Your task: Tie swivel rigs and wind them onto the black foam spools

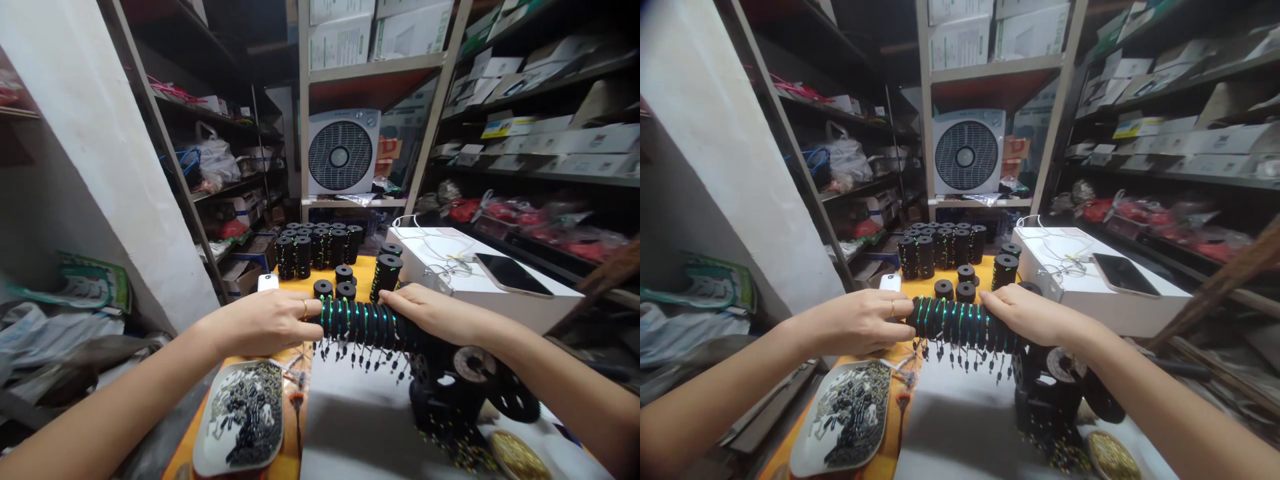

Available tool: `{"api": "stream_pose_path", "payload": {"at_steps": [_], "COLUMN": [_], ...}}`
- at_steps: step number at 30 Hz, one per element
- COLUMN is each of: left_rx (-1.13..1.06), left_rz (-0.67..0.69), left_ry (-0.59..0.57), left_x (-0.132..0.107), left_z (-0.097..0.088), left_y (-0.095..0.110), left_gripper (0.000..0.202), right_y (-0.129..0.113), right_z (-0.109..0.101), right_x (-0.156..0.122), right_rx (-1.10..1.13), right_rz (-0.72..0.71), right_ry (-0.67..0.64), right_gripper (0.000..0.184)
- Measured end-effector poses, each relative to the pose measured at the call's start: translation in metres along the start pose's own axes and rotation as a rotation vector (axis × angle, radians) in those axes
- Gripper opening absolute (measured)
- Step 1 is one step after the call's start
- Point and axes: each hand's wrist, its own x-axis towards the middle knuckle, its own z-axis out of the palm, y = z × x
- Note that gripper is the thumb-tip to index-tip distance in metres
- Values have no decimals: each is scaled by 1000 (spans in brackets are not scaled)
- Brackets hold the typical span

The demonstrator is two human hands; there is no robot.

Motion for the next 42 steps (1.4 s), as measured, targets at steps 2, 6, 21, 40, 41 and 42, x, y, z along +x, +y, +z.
{"api": "stream_pose_path", "payload": {"at_steps": [2,6,21,40,41,42], "left_rx": [-29,-168,-450,-943,-969,-994], "left_rz": [-8,-124,-325,-554,-561,-566], "left_ry": [8,116,346,436,440,445], "left_x": [-1,-11,4,21,22,22], "left_z": [1,10,42,54,54,54], "left_y": [0,5,30,6,6,7], "left_gripper": [26,26,47,54,56,58], "right_y": [-1,-2,-11,-31,-30,-29], "right_z": [0,-2,-19,14,17,20], "right_x": [0,-1,5,-70,-71,-70], "right_rx": [-4,-11,-90,-232,-253,-277], "right_rz": [-5,-11,-84,-333,-336,-343], "right_ry": [-2,11,-86,533,542,553], "right_gripper": [53,51,49,21,21,21]}}
